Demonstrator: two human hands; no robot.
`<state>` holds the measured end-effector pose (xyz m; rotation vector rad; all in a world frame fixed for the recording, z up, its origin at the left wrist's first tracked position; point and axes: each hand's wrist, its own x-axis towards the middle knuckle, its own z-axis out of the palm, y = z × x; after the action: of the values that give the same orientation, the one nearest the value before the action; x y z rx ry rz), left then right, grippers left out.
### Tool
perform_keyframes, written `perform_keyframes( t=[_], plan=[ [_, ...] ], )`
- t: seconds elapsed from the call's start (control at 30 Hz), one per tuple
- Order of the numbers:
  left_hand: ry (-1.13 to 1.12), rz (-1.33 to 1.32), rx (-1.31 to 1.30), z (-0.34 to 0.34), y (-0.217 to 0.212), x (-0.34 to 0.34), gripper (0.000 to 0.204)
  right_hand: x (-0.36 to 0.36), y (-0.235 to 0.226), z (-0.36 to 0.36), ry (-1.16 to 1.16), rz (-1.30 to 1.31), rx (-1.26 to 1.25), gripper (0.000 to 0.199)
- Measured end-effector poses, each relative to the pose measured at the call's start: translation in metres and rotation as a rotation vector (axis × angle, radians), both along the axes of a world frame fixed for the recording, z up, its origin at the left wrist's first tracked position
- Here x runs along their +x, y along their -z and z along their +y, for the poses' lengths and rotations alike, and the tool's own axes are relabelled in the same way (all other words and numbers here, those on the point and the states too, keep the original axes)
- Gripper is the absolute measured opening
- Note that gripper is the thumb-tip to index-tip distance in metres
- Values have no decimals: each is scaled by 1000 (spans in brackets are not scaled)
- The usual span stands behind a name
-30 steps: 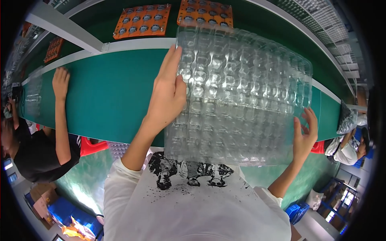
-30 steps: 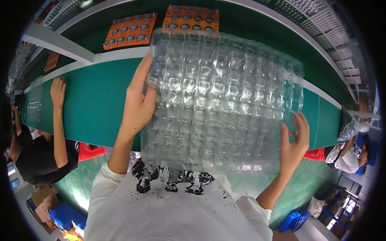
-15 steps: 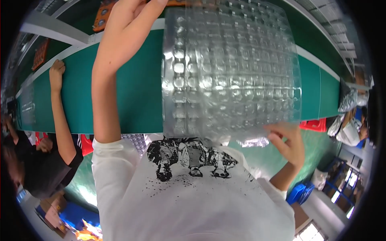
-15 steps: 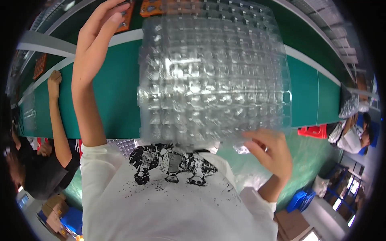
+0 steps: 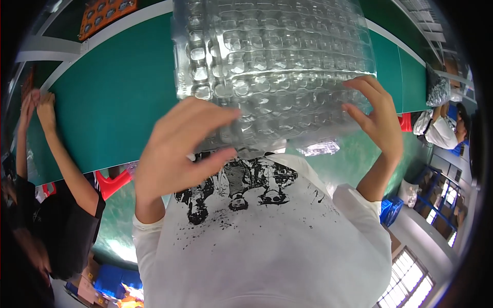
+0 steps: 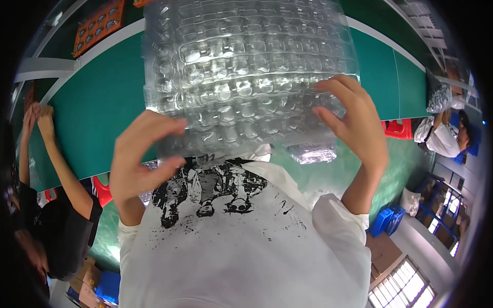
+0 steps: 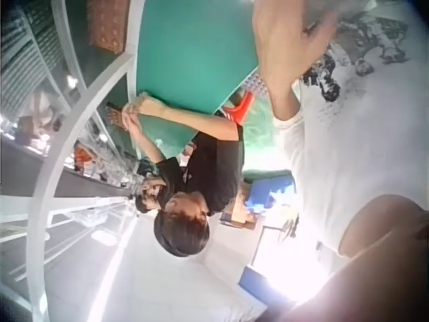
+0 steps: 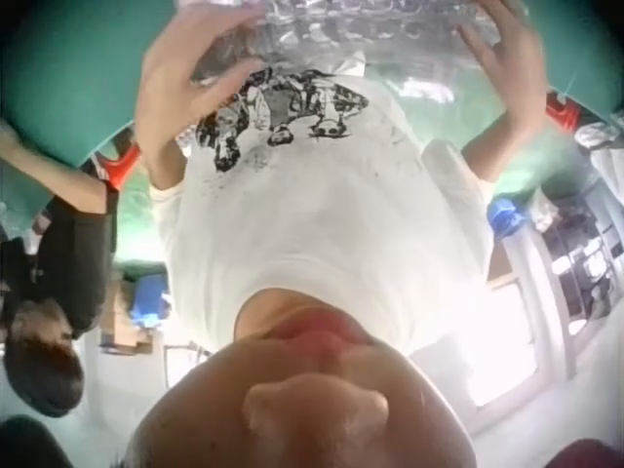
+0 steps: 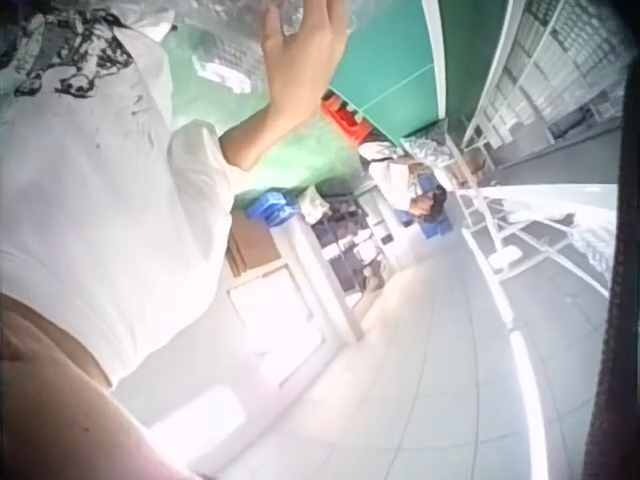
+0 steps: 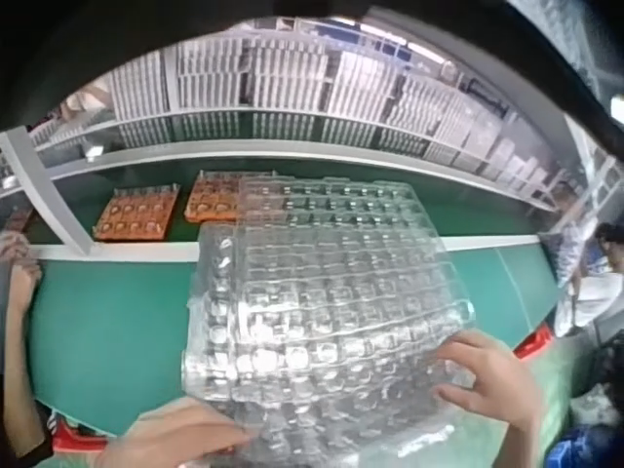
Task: The person places plastic component trays into protective bubble wrap bags by hand at a manufacturing station.
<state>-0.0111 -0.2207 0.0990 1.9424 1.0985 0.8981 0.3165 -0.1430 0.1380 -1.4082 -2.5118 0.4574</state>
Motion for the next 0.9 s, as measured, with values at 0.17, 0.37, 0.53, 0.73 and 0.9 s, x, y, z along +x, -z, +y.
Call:
perform_keyframes(
  t=[0.17,0.37,0.53,0.73,0.9],
  plan=[
    [169,217,93,4,7,23,54,0,15,-3,59,-240,7,22],
    [-79,430,307,26,2,-3,52,-10,13,-5,118,-68,-147,12],
    [-414,154,288,24,6,-15,47,-64,2,8,-125,372,-318,18],
    [-283,270,235,17,23,8,46,-75,32,45,-171,-17,293,34],
    [-316,15,122,25,22,6,47,-90,32,32,-325,-101,213,42]
  ],
)
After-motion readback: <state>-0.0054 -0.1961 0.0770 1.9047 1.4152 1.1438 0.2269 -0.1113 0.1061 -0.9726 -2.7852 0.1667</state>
